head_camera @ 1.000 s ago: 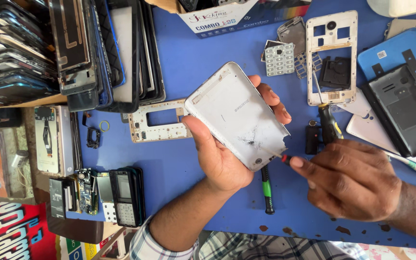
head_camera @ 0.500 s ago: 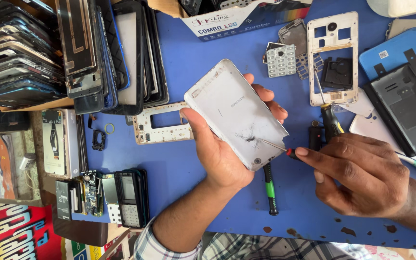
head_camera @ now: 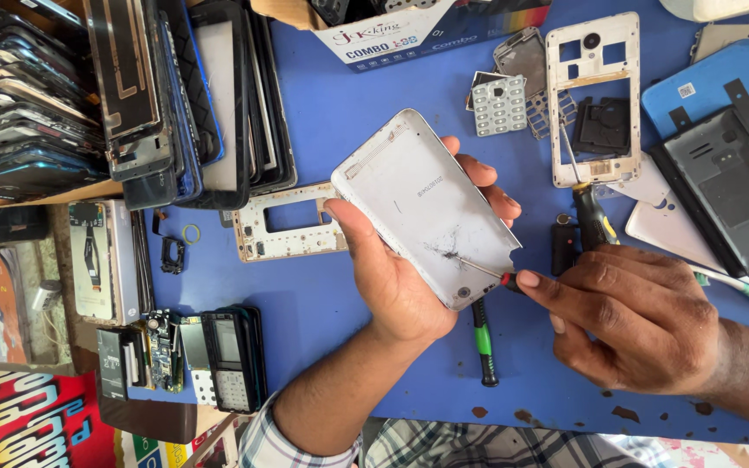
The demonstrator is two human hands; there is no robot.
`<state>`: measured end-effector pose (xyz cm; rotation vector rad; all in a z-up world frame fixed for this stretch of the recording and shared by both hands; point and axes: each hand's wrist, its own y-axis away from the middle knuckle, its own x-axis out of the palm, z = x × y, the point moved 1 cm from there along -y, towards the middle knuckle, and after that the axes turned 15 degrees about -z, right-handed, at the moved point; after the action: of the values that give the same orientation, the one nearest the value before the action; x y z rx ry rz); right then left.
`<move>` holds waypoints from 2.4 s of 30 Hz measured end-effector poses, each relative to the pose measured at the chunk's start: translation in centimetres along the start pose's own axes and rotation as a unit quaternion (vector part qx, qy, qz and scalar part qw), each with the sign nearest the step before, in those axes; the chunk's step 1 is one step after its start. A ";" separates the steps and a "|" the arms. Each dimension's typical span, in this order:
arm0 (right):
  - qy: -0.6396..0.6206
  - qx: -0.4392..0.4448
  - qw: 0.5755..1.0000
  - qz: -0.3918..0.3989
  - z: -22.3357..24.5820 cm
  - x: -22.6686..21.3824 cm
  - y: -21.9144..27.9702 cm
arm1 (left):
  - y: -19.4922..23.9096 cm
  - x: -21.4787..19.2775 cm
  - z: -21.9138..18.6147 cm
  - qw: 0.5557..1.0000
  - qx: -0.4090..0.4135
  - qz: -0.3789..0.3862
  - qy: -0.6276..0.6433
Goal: The person uses a red-handled screwdriver to scrape residue from the back of a white phone casing, then uses a toothbrush to scrub the same area. The person handles the casing and tools directly on a cluttered workbench.
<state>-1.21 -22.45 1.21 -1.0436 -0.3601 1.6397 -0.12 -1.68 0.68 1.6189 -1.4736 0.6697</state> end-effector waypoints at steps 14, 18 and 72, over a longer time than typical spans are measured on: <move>0.018 0.001 1.000 -0.012 -0.3 -0.3 1.2 | -0.2 -0.1 -0.1 1.000 0.001 -0.010 -0.019; 0.024 0.000 1.000 -0.016 -0.3 -0.3 1.2 | -0.2 0.0 -0.3 0.999 0.004 -0.020 -0.028; -0.047 0.309 0.949 -0.031 0.2 -0.5 0.3 | -0.7 0.4 -0.9 0.995 -0.047 0.029 -0.081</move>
<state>-1.57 -22.97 1.36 -0.4758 0.0689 1.5938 0.80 -1.15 1.34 1.5945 -1.6491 0.5030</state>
